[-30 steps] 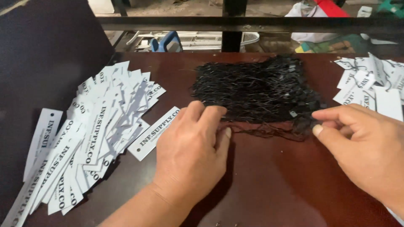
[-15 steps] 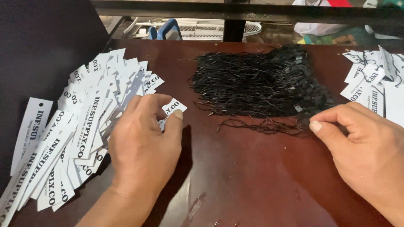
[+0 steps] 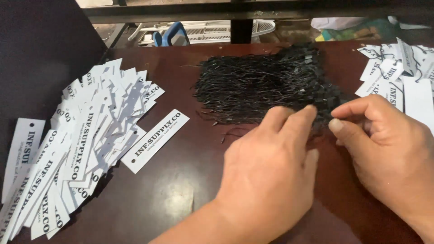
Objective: Attaching paper brand tags to black plastic string fasteners by threading the string through a hole and snapping the fastener shut.
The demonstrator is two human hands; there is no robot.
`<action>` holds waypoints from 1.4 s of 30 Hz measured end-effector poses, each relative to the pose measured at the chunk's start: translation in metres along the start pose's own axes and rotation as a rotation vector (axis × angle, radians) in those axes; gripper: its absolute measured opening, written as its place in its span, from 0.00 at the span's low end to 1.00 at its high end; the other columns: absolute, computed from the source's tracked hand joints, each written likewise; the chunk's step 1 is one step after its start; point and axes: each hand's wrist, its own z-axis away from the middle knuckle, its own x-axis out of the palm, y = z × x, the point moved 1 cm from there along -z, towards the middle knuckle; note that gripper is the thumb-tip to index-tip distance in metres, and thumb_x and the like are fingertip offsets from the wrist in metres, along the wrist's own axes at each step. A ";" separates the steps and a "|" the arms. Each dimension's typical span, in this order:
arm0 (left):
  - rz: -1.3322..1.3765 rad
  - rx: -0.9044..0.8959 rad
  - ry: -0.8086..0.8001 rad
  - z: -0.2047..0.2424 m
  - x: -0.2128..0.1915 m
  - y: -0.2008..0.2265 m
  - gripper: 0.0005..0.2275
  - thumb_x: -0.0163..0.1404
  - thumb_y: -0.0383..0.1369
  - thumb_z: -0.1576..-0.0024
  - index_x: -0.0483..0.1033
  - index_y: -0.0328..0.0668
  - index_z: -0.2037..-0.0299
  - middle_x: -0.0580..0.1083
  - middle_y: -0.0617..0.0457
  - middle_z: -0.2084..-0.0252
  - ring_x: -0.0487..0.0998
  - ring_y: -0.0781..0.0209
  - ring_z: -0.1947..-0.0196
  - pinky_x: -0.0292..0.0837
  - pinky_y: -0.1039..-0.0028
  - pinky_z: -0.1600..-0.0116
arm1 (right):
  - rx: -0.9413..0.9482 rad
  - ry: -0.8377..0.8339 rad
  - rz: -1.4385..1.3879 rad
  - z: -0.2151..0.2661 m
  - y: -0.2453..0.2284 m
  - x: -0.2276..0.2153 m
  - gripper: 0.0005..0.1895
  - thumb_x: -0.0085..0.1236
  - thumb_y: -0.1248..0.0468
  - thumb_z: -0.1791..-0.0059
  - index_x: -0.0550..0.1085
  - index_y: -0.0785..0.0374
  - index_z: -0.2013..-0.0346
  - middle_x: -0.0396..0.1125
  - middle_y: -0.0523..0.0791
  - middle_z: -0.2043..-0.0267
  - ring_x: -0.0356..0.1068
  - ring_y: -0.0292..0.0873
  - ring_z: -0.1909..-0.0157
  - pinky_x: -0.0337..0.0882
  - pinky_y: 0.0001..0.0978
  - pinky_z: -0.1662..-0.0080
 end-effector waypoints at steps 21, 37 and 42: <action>-0.006 -0.537 -0.339 -0.054 -0.023 -0.013 0.07 0.45 0.35 0.42 0.79 0.57 0.64 0.80 0.60 0.67 0.78 0.56 0.63 0.71 0.62 0.62 | 0.014 0.222 -0.486 -0.012 0.032 0.007 0.06 0.49 0.71 0.38 0.66 0.63 0.46 0.65 0.46 0.59 0.65 0.35 0.67 0.67 0.22 0.64; -0.213 -0.274 -0.255 -0.033 -0.008 -0.041 0.05 0.46 0.37 0.36 0.70 0.51 0.63 0.71 0.57 0.66 0.74 0.44 0.71 0.67 0.53 0.70 | 0.219 0.379 -0.762 -0.042 0.080 0.009 0.11 0.40 0.60 0.46 0.69 0.44 0.52 0.61 0.31 0.55 0.58 0.21 0.70 0.56 0.14 0.70; -0.326 -0.222 -0.345 -0.042 -0.011 -0.038 0.16 0.42 0.17 0.56 0.68 0.49 0.61 0.66 0.53 0.63 0.73 0.37 0.71 0.66 0.49 0.72 | 0.223 0.320 -0.786 -0.039 0.075 0.004 0.11 0.38 0.64 0.43 0.68 0.48 0.50 0.58 0.35 0.61 0.56 0.25 0.71 0.55 0.16 0.69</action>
